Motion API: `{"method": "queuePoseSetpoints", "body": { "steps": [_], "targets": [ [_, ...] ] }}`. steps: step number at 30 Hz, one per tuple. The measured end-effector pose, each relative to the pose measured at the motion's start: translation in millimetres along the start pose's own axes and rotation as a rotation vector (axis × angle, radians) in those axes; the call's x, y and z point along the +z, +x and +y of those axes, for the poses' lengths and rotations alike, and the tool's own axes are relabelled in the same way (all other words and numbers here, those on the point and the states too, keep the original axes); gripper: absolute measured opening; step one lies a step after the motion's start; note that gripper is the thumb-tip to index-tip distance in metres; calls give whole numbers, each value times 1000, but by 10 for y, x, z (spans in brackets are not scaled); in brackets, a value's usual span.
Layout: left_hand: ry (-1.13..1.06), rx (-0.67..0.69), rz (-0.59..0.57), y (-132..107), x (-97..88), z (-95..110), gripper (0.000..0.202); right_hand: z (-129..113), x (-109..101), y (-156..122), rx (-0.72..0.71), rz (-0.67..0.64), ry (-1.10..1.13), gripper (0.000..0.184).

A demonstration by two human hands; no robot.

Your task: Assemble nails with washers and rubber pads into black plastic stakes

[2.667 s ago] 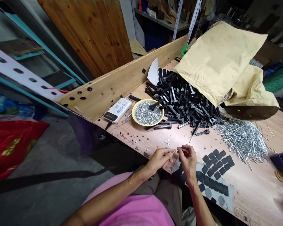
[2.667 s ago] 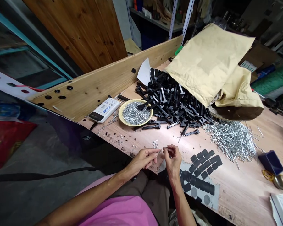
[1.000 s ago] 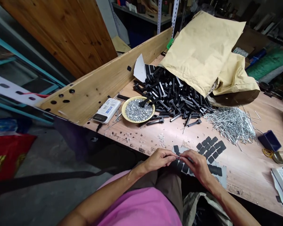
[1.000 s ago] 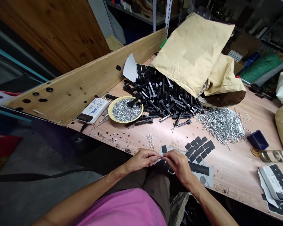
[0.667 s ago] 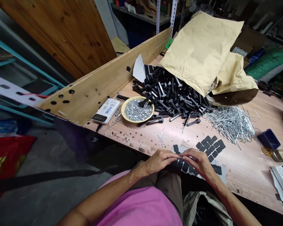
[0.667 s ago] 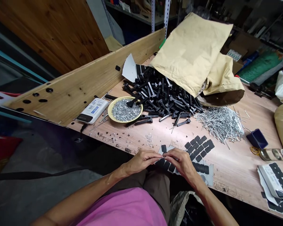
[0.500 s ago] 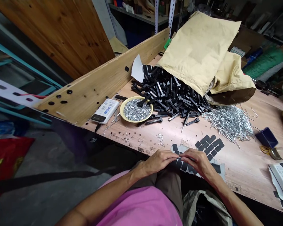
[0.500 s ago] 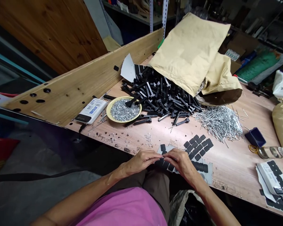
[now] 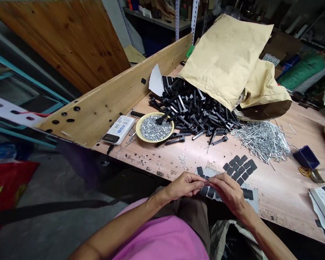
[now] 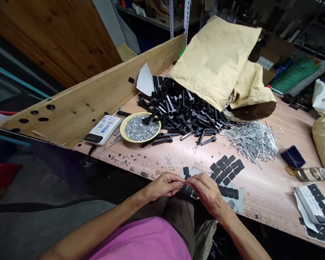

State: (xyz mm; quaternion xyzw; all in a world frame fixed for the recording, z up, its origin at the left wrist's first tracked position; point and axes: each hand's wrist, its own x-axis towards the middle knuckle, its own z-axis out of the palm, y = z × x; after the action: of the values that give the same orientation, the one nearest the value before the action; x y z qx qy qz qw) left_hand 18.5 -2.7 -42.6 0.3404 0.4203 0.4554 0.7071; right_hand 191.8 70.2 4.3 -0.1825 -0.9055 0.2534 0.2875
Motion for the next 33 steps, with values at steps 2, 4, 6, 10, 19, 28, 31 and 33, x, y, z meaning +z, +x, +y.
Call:
{"method": "queuePoseSetpoints", "body": {
  "steps": [2,4,6,10,19,28,31,33],
  "targets": [
    [183,150,131,-9,27,28,40,29,-1,-22,60,7,-22,17],
    [285,213,165,-10,43,49,37,65,7,-37,157,1,11,19],
    [303,215,133,-1,51,57,37,99,23,-45,224,-6,74,21],
    [272,191,94,26,52,38,39,136,59,-52,288,4,172,24],
    [-11,-70,6,52,43,-93,61,134,-23,-31,273,-139,237,29],
    [659,353,147,8,102,-145,25,124,-3,-172,215,-184,-83,29],
    [732,401,144,-6,104,-155,28,132,30,-208,319,-135,-1,26],
    [678,385,151,-1,105,-140,30,124,26,-219,333,-86,30,23]
  ]
}}
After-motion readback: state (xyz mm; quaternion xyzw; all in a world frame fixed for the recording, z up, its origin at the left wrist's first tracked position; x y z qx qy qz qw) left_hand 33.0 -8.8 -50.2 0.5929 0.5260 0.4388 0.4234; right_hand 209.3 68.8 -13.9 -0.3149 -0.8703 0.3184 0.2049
